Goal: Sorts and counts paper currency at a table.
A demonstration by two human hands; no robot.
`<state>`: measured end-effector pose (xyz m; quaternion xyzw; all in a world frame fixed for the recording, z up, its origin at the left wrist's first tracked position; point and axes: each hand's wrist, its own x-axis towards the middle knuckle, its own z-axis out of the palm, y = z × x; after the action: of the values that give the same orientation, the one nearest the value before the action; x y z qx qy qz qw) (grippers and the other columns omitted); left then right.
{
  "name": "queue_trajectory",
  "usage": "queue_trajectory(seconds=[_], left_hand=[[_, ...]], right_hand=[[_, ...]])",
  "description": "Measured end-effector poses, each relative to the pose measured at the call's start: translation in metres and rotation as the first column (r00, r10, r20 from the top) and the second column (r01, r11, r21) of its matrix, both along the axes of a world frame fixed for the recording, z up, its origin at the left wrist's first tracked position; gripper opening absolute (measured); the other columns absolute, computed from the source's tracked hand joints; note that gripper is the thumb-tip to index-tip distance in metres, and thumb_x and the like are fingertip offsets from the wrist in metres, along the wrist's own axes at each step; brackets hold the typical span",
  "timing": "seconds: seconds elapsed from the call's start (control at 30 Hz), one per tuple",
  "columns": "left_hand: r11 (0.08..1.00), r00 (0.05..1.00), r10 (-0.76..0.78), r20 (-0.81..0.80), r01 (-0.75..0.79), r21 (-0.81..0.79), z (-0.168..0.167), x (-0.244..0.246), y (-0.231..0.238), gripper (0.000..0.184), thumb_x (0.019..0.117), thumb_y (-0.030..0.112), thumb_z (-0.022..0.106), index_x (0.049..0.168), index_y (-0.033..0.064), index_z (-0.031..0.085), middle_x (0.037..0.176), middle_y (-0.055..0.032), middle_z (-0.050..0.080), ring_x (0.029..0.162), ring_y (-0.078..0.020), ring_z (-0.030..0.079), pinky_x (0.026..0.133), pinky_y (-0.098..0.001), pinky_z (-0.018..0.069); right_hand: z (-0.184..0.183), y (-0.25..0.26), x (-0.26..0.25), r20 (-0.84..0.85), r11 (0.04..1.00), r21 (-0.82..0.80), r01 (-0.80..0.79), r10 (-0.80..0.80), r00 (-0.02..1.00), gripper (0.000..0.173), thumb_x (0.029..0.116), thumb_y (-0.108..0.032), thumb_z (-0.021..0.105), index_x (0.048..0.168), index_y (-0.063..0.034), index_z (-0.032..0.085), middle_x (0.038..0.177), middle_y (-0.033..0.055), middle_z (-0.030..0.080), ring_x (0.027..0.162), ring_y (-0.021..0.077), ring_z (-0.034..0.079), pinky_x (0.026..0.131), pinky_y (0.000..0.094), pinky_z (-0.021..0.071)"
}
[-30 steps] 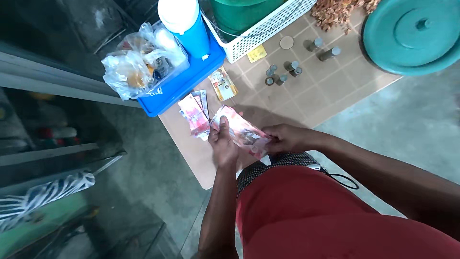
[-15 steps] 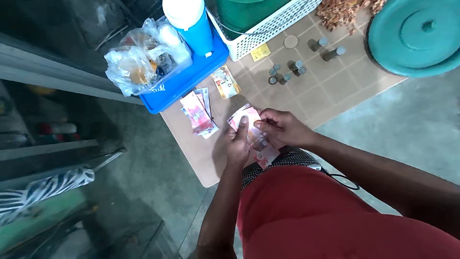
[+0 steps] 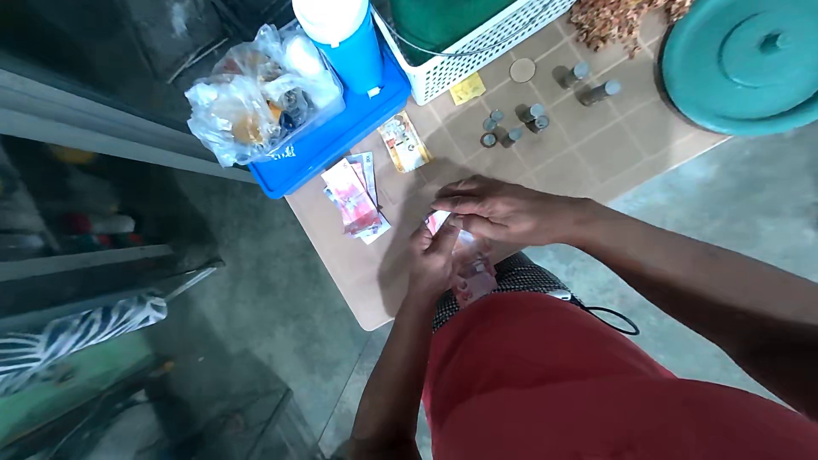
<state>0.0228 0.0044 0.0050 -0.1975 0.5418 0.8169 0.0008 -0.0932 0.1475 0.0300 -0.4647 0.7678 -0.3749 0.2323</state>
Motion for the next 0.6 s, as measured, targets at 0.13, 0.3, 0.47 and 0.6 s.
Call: queue_trajectory(seconds=[0.13, 0.3, 0.47, 0.6], left_hand=[[0.993, 0.994, 0.086, 0.073, -0.092, 0.080, 0.002, 0.000, 0.000, 0.014, 0.1017, 0.010, 0.057, 0.108, 0.0123, 0.070, 0.093, 0.0027, 0.073, 0.083, -0.0054, 0.069, 0.075, -0.0276, 0.0590], [0.970, 0.970, 0.239, -0.056, -0.235, 0.067, 0.007, -0.014, 0.000, 0.020, 0.1066, 0.019, 0.052, 0.117, 0.0114, 0.067, 0.109, -0.0050, 0.075, 0.098, -0.0139, 0.073, 0.085, -0.0328, 0.0615], [0.912, 0.915, 0.256, -0.313, -0.335, -0.235, -0.008, -0.023, 0.009, 0.017, 0.1066, 0.022, 0.054, 0.120, 0.0190, 0.065, 0.099, 0.0091, 0.072, 0.084, 0.0012, 0.069, 0.073, -0.0196, 0.0595], [0.972, 0.984, 0.172, -0.053, -0.161, 0.169, 0.001, -0.018, 0.017, 0.016, 0.1029, 0.021, 0.058, 0.116, 0.0151, 0.065, 0.098, 0.0010, 0.072, 0.089, -0.0075, 0.070, 0.080, -0.0292, 0.0597]], right_hand=[[0.004, 0.001, 0.004, 0.167, 0.988, -0.110, 0.109, -0.090, 0.982, 0.038, 0.1003, -0.011, 0.053, 0.135, -0.0009, 0.064, 0.134, 0.0163, 0.063, 0.123, 0.0215, 0.061, 0.105, 0.0334, 0.0497], [-0.012, -0.004, 0.035, 0.501, 0.900, 0.050, 0.432, -0.397, 0.769, 0.031, 0.1034, -0.026, 0.058, 0.122, -0.0015, 0.060, 0.093, 0.0063, 0.067, 0.078, 0.0102, 0.065, 0.071, 0.0317, 0.0577], [-0.019, -0.014, 0.049, 0.471, 0.869, -0.023, 0.495, -0.427, 0.772, 0.018, 0.1058, -0.023, 0.057, 0.106, -0.0045, 0.057, 0.073, 0.0002, 0.061, 0.062, 0.0022, 0.060, 0.060, 0.0208, 0.0536], [-0.016, -0.006, 0.038, 0.538, 0.838, 0.016, 0.546, -0.468, 0.701, 0.014, 0.1036, -0.019, 0.061, 0.107, -0.0064, 0.058, 0.074, 0.0003, 0.064, 0.061, 0.0041, 0.062, 0.057, 0.0223, 0.0554]])
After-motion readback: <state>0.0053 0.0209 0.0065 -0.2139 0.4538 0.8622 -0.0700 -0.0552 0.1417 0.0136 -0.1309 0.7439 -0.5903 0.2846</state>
